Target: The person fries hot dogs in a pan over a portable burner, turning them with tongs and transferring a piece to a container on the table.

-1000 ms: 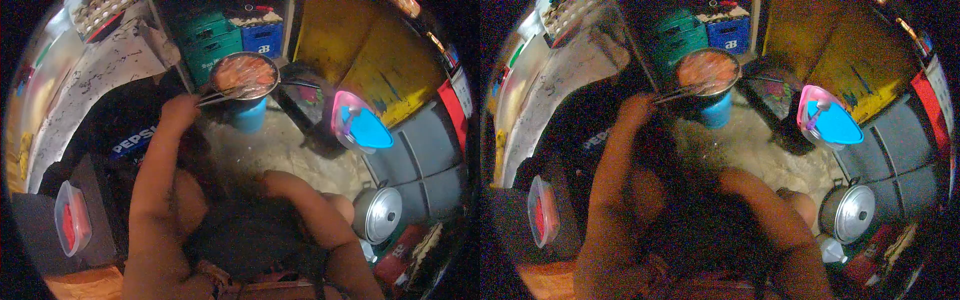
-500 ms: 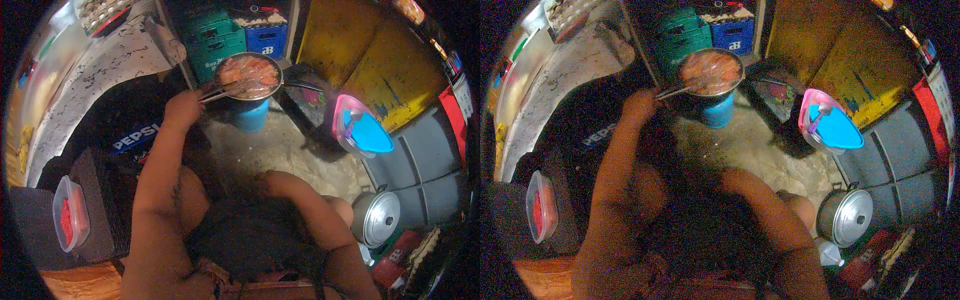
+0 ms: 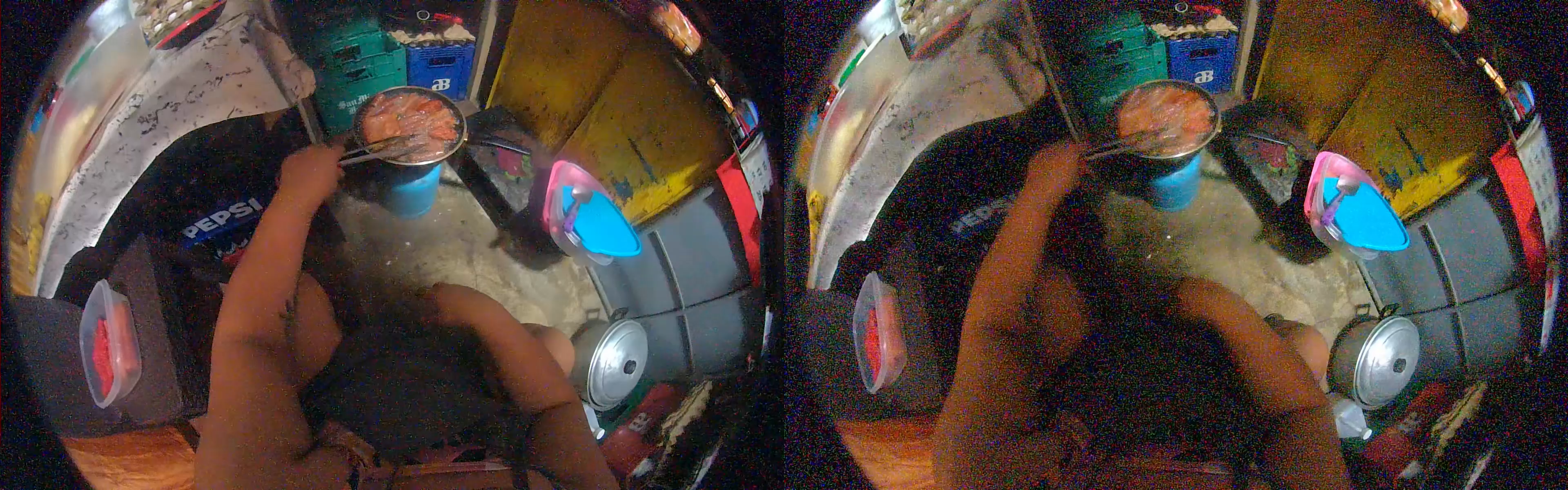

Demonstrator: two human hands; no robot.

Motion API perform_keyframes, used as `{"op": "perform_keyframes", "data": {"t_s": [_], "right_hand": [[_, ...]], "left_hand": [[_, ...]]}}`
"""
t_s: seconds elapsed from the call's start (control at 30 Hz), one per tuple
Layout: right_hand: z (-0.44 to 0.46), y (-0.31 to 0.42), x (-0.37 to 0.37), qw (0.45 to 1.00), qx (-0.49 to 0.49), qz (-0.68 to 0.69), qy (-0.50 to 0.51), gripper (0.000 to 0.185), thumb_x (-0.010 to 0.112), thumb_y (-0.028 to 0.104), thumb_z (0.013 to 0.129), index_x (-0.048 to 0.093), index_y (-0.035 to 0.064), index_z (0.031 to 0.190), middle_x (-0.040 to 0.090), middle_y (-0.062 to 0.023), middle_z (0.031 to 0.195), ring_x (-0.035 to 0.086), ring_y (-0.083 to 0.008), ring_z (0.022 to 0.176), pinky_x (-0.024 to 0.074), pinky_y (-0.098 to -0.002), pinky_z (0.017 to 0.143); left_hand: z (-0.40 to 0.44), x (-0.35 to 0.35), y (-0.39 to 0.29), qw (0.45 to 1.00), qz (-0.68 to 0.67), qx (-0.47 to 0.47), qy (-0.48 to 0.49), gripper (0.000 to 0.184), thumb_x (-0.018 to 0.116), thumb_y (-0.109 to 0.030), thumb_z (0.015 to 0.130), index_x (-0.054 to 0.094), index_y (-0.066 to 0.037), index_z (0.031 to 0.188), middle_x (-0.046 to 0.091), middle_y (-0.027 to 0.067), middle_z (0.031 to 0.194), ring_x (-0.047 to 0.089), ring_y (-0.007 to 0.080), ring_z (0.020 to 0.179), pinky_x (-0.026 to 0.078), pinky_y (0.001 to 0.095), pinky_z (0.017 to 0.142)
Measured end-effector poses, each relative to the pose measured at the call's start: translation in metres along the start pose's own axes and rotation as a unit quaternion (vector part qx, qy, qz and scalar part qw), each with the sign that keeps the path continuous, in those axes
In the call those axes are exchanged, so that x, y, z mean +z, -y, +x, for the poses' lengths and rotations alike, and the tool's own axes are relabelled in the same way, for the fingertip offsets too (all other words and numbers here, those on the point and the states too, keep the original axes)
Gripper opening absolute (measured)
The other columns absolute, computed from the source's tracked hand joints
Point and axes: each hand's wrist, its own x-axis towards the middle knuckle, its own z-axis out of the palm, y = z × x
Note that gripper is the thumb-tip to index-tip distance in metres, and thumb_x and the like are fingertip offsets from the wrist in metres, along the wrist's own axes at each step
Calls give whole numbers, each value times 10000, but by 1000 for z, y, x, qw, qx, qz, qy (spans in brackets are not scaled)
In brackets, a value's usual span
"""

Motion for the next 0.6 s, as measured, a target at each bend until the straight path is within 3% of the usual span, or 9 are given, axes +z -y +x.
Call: {"op": "perform_keyframes", "data": {"t_s": [0.13,0.23,0.33,0.43,0.53,0.6], "right_hand": [[-7,9,-6,1000,-1,6,-11,642,696,445,870,540,133,1410,624,-238,1257,615,-432,1136,503,-519,969],[-3,7,-8,1000,10,-6,15,656,691,465,873,530,140,1420,606,-234,1291,608,-431,1152,498,-520,979],[-1,5,-4,999,27,-22,16,665,691,475,874,524,144,1426,598,-232,1306,604,-429,1163,496,-517,989],[-17,37,-33,999,40,20,30,668,693,475,873,523,143,1427,602,-230,1304,603,-427,1169,497,-513,992],[-21,42,-38,999,17,37,22,670,694,460,874,516,136,1433,608,-232,1298,603,-429,1168,500,-510,988],[-22,41,-37,998,-2,57,2,671,694,444,876,508,130,1439,609,-235,1297,605,-433,1162,503,-509,984]], "left_hand": [[6,2,6,999,2,-25,29,403,675,-267,872,661,-198,1269,720,168,1082,692,399,984,566,537,834],[5,3,9,999,-34,-23,9,439,690,-282,867,648,-201,1297,709,169,1135,679,393,1035,552,533,882],[1,4,12,1000,-21,-18,-15,507,730,-257,837,618,-263,1331,721,159,1018,703,370,954,568,510,789],[-3,-6,9,1000,-14,-5,7,494,730,-260,838,624,-268,1320,721,160,1024,701,373,965,569,508,802],[-6,-19,5,999,3,-2,50,416,704,-345,885,657,-183,1265,694,168,1164,665,391,1065,542,520,902],[-4,-20,5,998,19,2,53,394,697,-328,888,663,-178,1251,692,172,1154,667,394,1055,546,519,885]]}}
